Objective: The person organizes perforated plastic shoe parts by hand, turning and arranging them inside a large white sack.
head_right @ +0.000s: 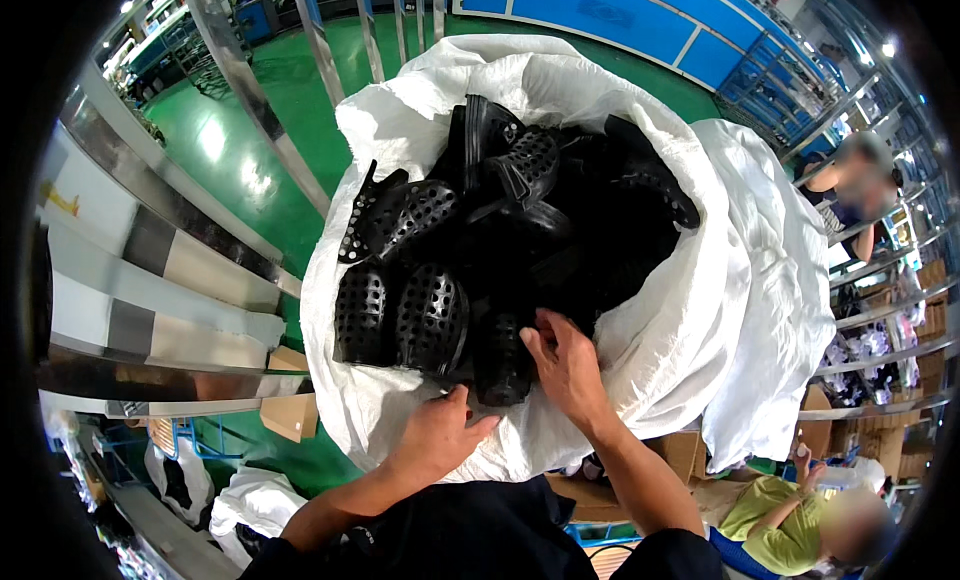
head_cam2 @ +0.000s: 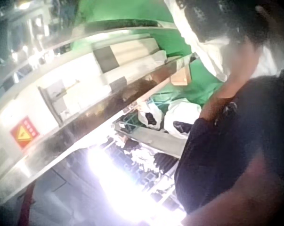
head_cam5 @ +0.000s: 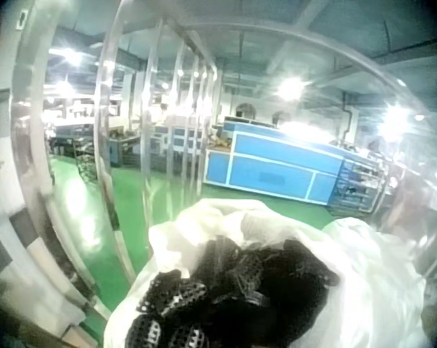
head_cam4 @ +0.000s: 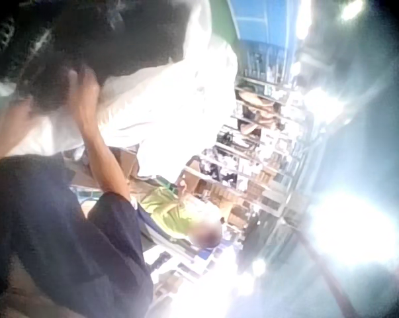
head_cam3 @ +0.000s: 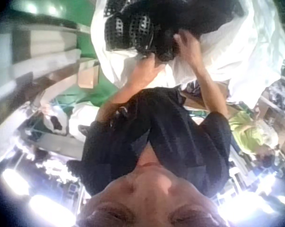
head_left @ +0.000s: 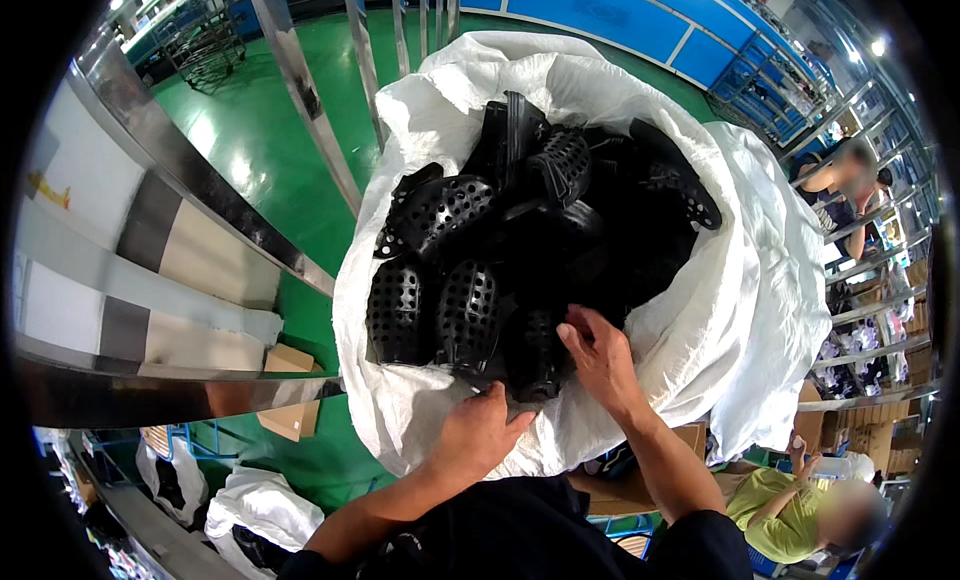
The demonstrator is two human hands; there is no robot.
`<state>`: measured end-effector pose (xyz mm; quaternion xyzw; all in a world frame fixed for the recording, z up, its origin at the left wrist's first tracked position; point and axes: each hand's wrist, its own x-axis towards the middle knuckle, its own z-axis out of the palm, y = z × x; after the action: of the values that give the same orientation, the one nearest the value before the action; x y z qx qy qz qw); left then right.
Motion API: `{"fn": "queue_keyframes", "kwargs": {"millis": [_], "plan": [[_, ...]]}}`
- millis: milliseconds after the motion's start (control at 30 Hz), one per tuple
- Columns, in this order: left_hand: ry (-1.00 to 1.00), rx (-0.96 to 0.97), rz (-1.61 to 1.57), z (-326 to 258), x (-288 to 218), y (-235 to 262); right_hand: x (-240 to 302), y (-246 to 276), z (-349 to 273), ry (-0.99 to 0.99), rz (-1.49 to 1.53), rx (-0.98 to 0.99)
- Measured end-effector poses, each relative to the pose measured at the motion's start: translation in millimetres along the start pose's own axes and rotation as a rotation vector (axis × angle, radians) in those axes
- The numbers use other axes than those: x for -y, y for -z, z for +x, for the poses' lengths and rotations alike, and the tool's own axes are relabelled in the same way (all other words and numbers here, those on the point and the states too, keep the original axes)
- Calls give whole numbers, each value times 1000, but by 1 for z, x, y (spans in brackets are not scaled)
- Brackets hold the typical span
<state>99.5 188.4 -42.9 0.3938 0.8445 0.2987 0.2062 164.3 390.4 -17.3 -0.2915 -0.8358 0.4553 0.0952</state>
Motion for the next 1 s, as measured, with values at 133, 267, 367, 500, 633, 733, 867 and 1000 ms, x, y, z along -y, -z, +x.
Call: {"fn": "queue_keyframes", "kwargs": {"millis": [133,267,367,500,633,733,867,1000], "plan": [[42,36,-59,-1,-1,-5,27,13,-33,-61,-32,126],[-33,-42,24,-3,18,-26,11,-9,-42,224,-286,162],[7,-2,32,-1,15,-24,3,-27,-72,329,-361,7],[89,32,33,8,-1,-15,8,-19,-65,-171,98,188],[-9,-118,63,5,9,-24,-7,-26,-62,-61,110,179],[-218,-315,243,7,19,-24,-18,-42,-62,-66,185,111],[208,186,2,15,16,-32,-18,-48,-56,-73,297,59],[199,43,-141,20,19,-33,-17,-55,-57,-91,188,-12]]}}
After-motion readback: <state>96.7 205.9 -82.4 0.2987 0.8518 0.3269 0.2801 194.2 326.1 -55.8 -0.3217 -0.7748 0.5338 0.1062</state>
